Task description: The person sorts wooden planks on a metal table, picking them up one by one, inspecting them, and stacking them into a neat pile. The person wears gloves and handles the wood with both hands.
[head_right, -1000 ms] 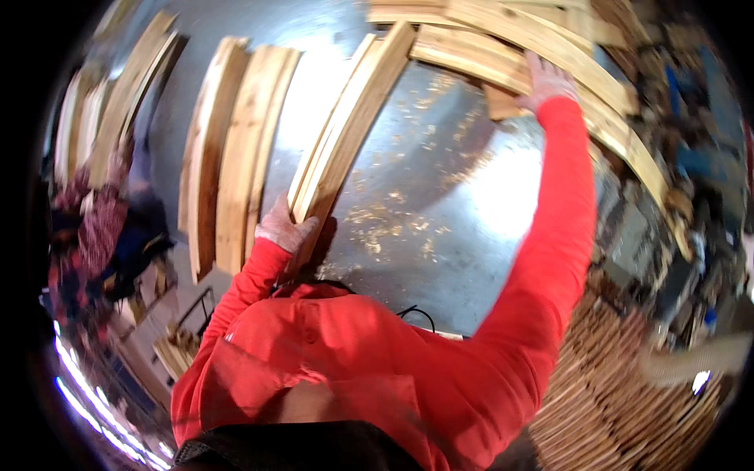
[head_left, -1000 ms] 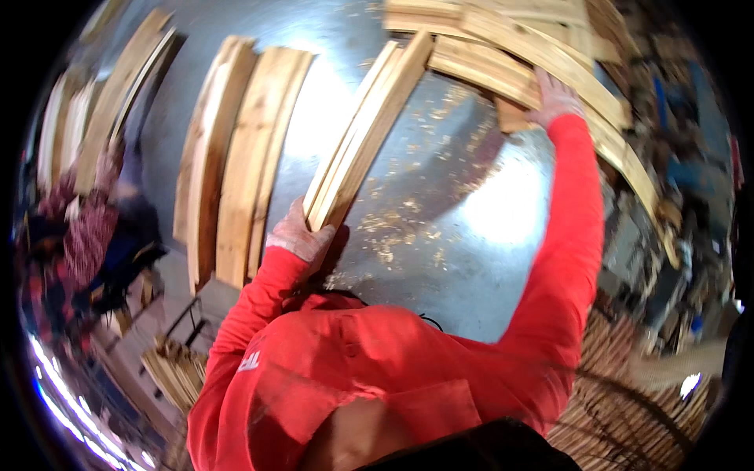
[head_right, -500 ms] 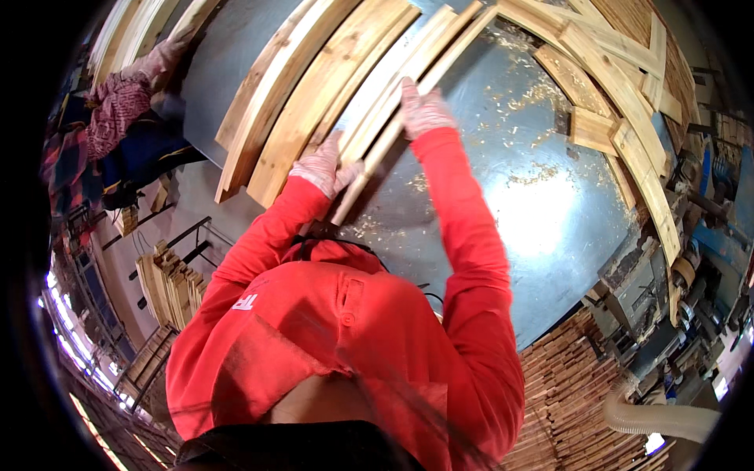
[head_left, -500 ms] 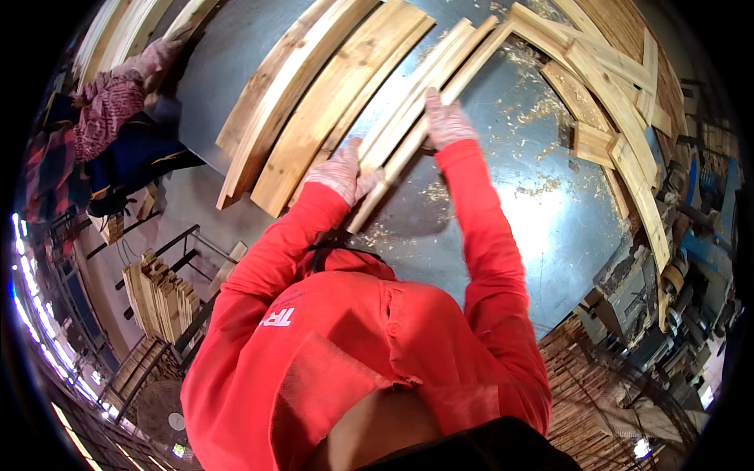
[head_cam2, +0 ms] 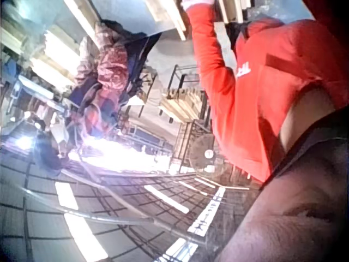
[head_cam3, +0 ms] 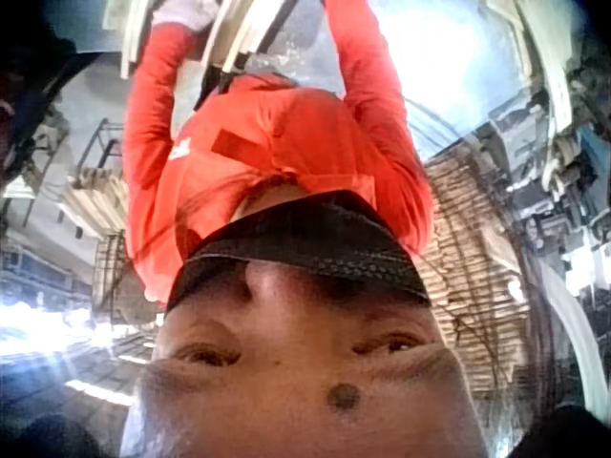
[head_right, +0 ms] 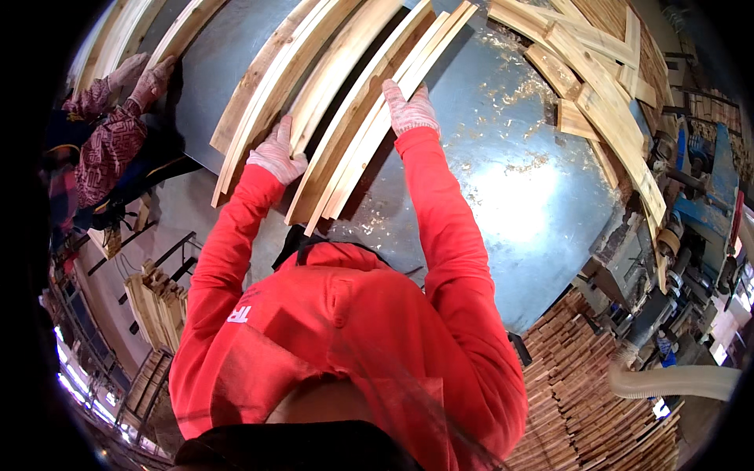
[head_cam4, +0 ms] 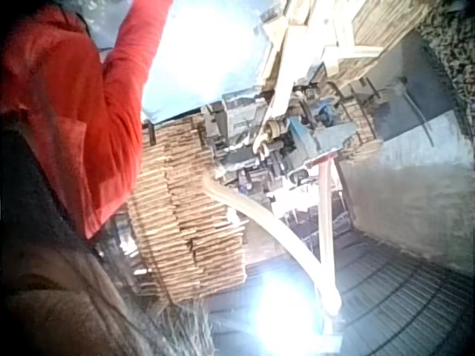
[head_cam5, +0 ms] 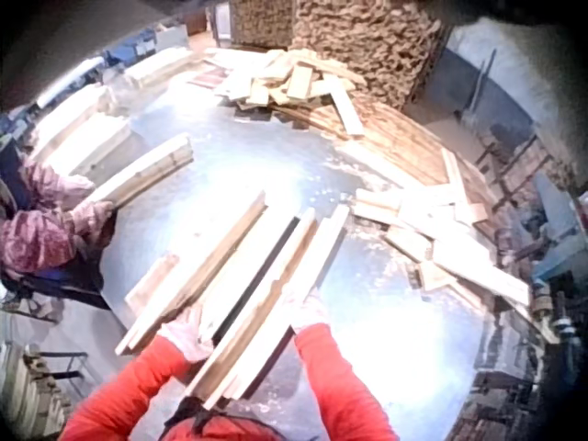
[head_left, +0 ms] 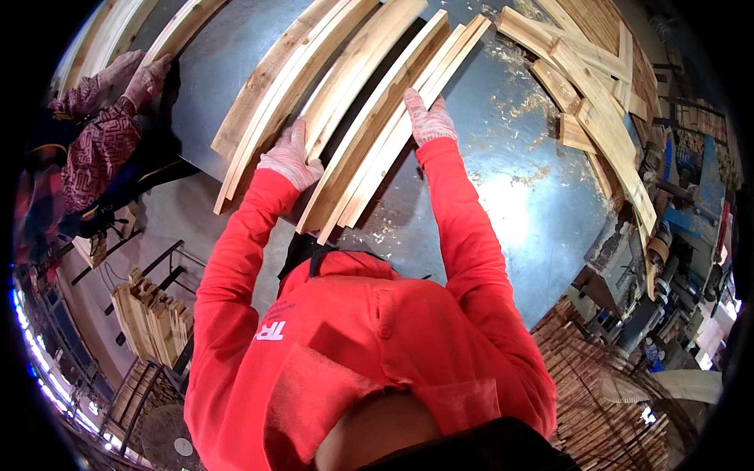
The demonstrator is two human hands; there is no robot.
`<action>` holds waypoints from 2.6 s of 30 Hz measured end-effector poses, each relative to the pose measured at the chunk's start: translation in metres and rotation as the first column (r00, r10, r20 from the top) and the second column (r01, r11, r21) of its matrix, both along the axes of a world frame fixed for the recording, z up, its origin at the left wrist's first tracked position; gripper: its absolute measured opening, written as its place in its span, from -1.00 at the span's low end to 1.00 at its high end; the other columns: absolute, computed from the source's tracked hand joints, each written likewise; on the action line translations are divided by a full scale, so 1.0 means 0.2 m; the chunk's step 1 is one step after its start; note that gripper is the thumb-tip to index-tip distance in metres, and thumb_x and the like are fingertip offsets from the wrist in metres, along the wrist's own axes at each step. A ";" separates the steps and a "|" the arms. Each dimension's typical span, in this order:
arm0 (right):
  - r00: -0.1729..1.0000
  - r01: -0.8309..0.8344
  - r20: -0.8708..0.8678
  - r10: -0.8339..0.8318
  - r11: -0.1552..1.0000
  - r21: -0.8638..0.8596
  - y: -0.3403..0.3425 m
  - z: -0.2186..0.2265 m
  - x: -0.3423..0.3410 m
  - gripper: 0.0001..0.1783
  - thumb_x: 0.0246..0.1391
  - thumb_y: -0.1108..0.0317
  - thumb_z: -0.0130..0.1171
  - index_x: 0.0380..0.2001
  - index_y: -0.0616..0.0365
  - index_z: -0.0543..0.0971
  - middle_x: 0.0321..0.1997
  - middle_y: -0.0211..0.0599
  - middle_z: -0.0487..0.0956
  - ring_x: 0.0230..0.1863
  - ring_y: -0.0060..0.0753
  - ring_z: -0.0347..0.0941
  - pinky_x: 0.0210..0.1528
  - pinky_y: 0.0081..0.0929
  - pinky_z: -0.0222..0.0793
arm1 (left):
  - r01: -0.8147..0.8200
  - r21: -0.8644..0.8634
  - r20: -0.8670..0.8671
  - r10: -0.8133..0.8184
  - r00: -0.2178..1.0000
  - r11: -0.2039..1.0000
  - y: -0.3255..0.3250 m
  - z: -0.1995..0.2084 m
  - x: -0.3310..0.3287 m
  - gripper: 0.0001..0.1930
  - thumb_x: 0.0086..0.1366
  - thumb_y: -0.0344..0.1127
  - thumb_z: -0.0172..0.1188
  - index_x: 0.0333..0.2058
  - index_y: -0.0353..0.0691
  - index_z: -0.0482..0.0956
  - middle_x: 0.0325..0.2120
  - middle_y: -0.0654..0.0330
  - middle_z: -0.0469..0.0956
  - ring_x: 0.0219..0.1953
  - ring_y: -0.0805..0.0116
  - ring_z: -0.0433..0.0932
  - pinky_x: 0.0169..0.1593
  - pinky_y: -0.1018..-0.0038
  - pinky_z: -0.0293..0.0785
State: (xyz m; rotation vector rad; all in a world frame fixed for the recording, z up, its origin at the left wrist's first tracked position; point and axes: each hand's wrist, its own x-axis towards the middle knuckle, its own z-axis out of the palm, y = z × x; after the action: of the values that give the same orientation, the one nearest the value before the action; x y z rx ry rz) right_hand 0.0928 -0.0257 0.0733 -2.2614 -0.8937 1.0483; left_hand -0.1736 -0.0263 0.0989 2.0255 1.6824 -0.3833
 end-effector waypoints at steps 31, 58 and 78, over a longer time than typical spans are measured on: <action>0.922 -0.276 0.338 0.187 0.931 0.239 0.27 0.55 0.43 -0.28 -0.09 -0.06 0.27 -0.05 0.36 0.41 -0.29 -0.05 0.56 -0.27 -0.14 0.49 -0.22 -0.30 0.42 | -0.096 0.167 -0.004 0.098 0.995 0.981 0.10 0.18 -0.06 0.14 -0.18 -0.01 0.41 0.31 -0.20 -0.10 0.19 -0.09 0.16 0.19 -0.07 0.23 0.21 0.11 0.17; 0.441 -0.841 0.747 0.498 0.519 0.151 1.24 0.48 -0.08 -0.23 -0.10 -0.04 0.22 0.20 -0.07 0.32 0.21 -0.20 0.39 0.21 -0.17 0.27 0.22 -0.21 0.17 | -0.065 0.364 0.142 0.014 0.990 0.929 0.18 0.12 -0.42 0.06 -0.30 -0.21 0.45 0.24 -0.30 0.14 0.12 -0.14 0.29 0.13 -0.12 0.29 0.17 0.14 0.26; -0.093 -0.760 -0.027 0.995 -0.089 -0.644 0.26 0.35 0.39 -0.77 -0.13 0.29 0.25 -0.30 -0.10 0.66 -0.38 -0.34 0.64 -0.22 -0.23 0.56 -0.35 -0.23 0.52 | 0.278 0.051 0.573 -0.256 0.779 0.959 0.16 0.37 0.49 0.17 -0.14 0.00 0.48 0.27 -0.47 -0.07 0.24 -0.23 0.10 0.30 -0.05 0.10 0.32 0.19 0.05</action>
State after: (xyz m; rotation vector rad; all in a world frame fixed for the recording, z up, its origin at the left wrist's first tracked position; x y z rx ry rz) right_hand 0.1707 0.0258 0.1431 -1.9128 -3.2270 1.2367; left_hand -0.0750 0.0051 0.1736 2.0757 1.0110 0.1159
